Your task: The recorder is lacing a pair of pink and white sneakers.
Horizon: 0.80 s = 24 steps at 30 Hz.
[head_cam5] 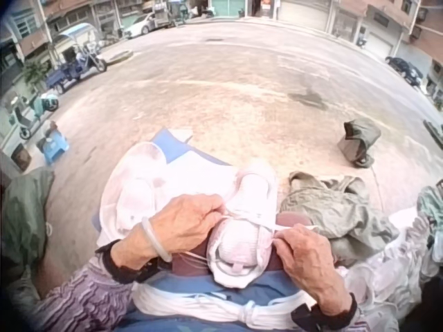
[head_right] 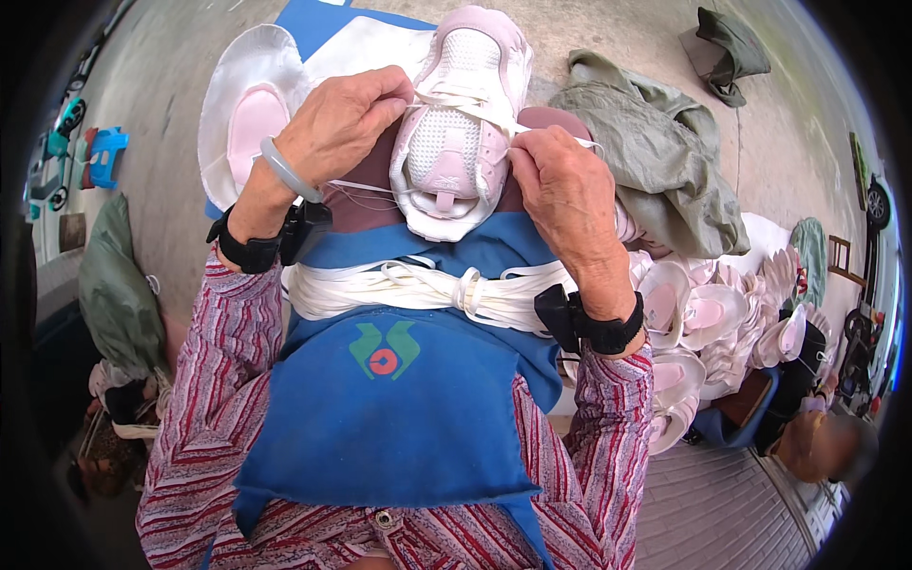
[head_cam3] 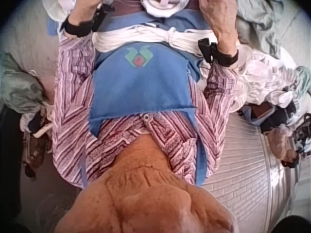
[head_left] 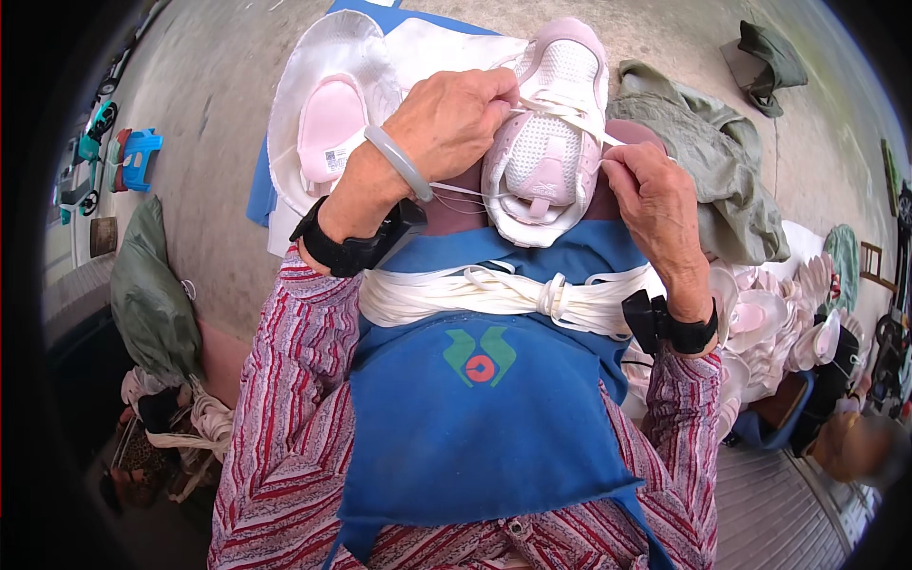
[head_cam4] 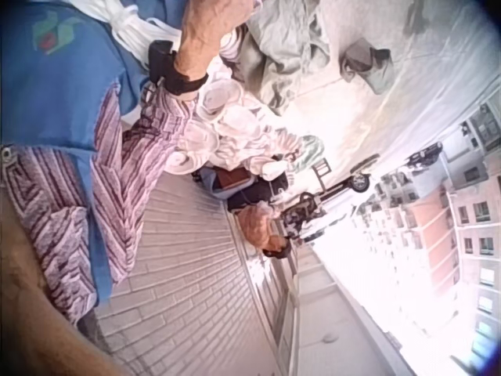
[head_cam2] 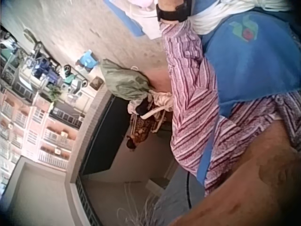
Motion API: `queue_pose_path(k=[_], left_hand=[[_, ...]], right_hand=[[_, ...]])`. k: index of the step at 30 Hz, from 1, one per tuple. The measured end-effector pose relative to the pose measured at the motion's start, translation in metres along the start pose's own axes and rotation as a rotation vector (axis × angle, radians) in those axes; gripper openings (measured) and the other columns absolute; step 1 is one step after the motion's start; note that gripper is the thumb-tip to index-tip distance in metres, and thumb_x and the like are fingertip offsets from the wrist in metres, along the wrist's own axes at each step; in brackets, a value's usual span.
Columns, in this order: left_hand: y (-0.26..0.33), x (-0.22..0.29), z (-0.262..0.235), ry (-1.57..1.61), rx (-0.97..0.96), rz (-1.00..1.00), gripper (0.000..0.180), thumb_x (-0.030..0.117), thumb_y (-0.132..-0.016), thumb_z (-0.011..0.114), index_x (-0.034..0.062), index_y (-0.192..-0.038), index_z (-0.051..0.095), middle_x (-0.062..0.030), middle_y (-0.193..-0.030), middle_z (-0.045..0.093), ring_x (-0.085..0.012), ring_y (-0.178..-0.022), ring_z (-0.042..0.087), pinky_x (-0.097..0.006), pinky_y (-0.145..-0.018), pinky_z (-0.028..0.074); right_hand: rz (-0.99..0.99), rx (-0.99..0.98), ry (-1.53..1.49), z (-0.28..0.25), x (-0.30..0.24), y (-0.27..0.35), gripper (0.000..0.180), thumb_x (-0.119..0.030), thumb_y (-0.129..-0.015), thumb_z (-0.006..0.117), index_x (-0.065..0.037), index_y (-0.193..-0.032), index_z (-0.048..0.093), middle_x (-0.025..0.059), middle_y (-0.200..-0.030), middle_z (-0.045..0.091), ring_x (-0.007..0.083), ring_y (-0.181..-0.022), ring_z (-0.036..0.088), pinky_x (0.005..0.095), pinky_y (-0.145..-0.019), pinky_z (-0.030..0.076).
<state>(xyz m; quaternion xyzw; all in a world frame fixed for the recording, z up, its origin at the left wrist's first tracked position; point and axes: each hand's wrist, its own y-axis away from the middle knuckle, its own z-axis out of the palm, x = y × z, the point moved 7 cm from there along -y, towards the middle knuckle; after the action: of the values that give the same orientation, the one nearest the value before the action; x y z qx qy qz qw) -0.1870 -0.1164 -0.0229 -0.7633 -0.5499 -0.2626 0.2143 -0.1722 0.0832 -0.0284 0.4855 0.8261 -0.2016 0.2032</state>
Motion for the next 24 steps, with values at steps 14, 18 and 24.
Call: queue_pose_path(k=[14,18,24], left_hand=[[-0.004,-0.009,0.004,0.194,0.044,-0.119,0.017,0.015,-0.092,0.058,-0.0008,-0.095,0.062,-0.0042,-0.075,0.062,-0.0103,-0.069,0.055,-0.025,-0.067,0.047],[-0.007,-0.014,0.005,0.266,0.06,-0.161,0.021,0.018,-0.091,0.061,-0.002,-0.096,0.063,-0.003,-0.077,0.064,-0.0111,-0.068,0.058,-0.025,-0.066,0.049],[0.001,-0.022,0.014,0.505,0.072,-0.288,0.022,0.022,-0.091,0.063,0.001,-0.096,0.066,-0.0017,-0.079,0.064,-0.0076,-0.069,0.058,-0.021,-0.064,0.05]], right_hand=[[0.156,0.11,-0.388,-0.002,0.005,-0.001,0.012,-0.011,-0.084,0.064,0.0,-0.088,0.066,0.0118,-0.077,0.064,0.0205,-0.066,0.062,0.0298,-0.063,0.049],[0.078,0.245,-0.268,-0.008,0.007,-0.012,0.012,-0.011,-0.084,0.064,0.0,-0.088,0.066,0.0112,-0.077,0.064,0.0193,-0.065,0.061,0.0296,-0.063,0.049],[0.197,0.11,-0.383,-0.006,0.011,-0.019,0.013,-0.013,-0.085,0.063,-0.001,-0.089,0.064,0.0138,-0.076,0.062,0.0243,-0.067,0.061,0.0328,-0.064,0.049]])
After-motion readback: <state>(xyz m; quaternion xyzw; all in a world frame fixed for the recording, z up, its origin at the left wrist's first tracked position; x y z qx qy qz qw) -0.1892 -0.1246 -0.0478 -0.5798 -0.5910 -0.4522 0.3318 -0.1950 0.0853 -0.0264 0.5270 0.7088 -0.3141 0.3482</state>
